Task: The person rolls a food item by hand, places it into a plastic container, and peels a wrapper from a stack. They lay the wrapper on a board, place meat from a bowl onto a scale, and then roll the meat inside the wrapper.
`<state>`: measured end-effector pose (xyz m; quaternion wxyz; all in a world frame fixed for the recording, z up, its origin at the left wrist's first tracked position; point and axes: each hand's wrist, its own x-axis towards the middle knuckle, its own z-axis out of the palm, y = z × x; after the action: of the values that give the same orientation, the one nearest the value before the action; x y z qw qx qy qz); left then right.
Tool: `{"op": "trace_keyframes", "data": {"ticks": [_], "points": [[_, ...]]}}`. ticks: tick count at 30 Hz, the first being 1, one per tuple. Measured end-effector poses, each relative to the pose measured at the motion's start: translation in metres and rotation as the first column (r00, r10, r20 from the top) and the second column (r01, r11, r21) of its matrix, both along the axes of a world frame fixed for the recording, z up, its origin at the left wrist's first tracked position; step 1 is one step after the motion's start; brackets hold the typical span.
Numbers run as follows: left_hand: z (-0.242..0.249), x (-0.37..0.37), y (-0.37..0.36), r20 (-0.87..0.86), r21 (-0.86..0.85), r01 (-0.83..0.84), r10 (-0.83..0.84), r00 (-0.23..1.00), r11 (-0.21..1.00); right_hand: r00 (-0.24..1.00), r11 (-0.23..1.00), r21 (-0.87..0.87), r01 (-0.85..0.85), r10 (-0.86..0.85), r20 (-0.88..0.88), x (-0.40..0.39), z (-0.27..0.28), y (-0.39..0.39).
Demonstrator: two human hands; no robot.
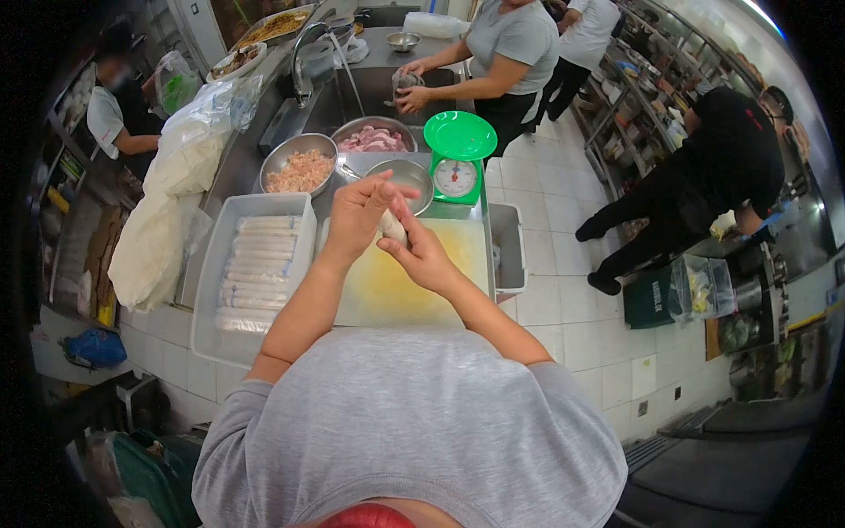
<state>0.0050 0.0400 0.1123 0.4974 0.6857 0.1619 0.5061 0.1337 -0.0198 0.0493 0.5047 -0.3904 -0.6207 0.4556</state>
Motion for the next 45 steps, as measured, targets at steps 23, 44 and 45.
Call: {"op": "trace_keyframes", "data": {"ticks": [23,44,45], "points": [[-0.036,-0.015,-0.009,0.043,0.67,-0.293,0.358,0.933,0.682,0.7,0.756,-0.538,-0.373,-0.152,-0.698,-0.002,-0.034,0.046],[-0.074,-0.015,0.02,-0.164,-0.319,-0.43,0.398,0.903,0.844,0.251,0.977,0.2,0.069,-0.211,0.945,0.038,-0.111,0.119],[-0.074,-0.012,0.021,-0.098,-0.368,-0.401,0.394,0.914,0.839,0.281,0.973,0.223,0.054,-0.23,0.932,0.039,-0.105,0.12]]}}
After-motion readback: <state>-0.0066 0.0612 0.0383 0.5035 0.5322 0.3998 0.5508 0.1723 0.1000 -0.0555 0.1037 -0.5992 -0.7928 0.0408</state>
